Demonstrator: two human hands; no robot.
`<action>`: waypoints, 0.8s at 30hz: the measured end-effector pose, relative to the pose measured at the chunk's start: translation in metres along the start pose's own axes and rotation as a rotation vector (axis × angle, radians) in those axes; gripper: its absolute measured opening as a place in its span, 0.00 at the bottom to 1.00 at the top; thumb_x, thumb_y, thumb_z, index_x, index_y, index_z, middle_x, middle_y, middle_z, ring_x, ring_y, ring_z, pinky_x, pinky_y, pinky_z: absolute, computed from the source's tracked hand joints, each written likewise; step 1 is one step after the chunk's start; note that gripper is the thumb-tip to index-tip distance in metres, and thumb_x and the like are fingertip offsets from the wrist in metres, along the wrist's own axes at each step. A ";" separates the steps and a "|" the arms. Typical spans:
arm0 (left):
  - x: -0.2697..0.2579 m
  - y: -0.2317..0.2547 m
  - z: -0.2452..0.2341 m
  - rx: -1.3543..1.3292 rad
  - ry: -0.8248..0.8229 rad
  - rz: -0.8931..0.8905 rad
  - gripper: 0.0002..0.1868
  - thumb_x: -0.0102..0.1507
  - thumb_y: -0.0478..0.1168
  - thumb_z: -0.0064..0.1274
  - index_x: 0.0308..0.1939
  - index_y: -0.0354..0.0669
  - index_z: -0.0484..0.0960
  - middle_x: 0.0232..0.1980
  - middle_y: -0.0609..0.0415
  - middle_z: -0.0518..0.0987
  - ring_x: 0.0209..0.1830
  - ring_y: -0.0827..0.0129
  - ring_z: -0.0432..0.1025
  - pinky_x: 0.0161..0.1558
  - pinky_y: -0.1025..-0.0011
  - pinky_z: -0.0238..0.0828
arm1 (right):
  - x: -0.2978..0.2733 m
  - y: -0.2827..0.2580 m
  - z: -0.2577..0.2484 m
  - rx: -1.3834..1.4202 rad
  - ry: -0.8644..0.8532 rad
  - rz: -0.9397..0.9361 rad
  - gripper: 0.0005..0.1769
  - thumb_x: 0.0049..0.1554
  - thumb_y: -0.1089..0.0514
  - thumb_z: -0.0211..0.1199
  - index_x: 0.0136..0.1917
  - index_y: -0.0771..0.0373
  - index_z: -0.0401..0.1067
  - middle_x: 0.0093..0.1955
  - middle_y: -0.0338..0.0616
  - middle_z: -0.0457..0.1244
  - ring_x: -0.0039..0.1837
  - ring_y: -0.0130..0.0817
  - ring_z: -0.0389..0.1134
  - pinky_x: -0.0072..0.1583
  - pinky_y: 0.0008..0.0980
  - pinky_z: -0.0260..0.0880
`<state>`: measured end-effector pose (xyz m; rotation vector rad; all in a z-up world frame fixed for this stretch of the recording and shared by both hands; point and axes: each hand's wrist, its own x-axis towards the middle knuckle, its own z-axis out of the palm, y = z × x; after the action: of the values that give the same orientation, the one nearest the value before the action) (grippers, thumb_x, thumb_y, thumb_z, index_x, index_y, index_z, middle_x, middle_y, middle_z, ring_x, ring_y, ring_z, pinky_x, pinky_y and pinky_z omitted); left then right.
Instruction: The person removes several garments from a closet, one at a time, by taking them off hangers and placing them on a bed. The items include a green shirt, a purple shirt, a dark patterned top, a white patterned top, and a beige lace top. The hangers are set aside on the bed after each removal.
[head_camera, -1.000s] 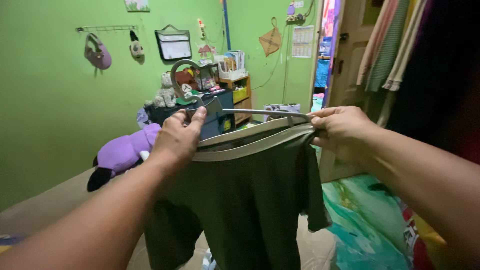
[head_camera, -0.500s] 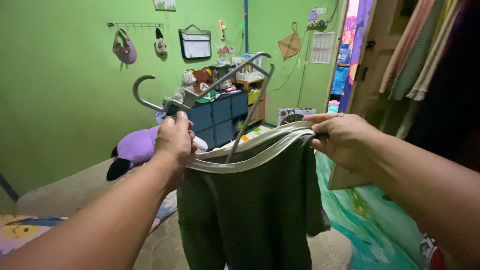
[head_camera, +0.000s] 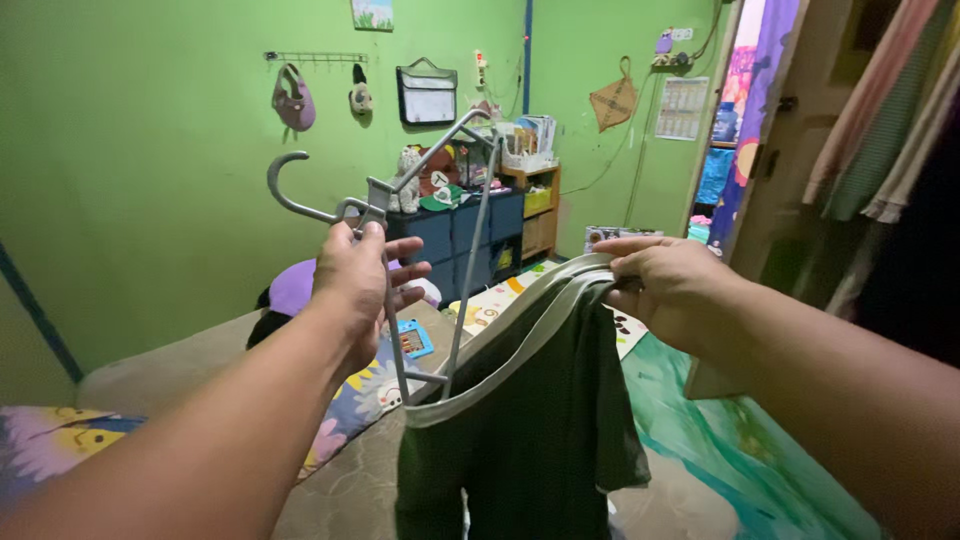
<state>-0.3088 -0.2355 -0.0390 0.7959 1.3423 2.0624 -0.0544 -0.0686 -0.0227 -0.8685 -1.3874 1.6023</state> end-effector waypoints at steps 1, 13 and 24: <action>0.000 -0.001 -0.003 0.039 0.015 0.018 0.11 0.72 0.48 0.34 0.54 0.51 0.63 0.44 0.51 0.81 0.30 0.66 0.76 0.28 0.67 0.74 | 0.001 0.001 0.002 0.004 -0.004 -0.007 0.16 0.57 0.75 0.53 0.51 0.65 0.77 0.50 0.49 0.68 0.45 0.38 0.70 0.47 0.36 0.74; 0.003 -0.022 -0.038 0.501 0.384 0.051 0.16 0.69 0.49 0.44 0.57 0.53 0.76 0.33 0.52 0.80 0.23 0.71 0.68 0.26 0.68 0.65 | 0.053 0.010 -0.011 -0.018 0.120 -0.147 0.15 0.57 0.75 0.53 0.51 0.65 0.77 0.50 0.50 0.70 0.43 0.37 0.70 0.45 0.35 0.77; -0.010 -0.065 -0.059 0.545 0.330 -0.139 0.17 0.65 0.50 0.50 0.52 0.48 0.82 0.34 0.55 0.82 0.24 0.74 0.65 0.27 0.70 0.60 | 0.105 0.028 -0.036 -0.128 0.212 -0.243 0.13 0.58 0.71 0.58 0.53 0.63 0.78 0.48 0.47 0.69 0.43 0.36 0.69 0.44 0.35 0.73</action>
<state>-0.3367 -0.2552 -0.1204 0.5607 2.1318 1.7848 -0.0704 0.0398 -0.0539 -0.8795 -1.3956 1.2138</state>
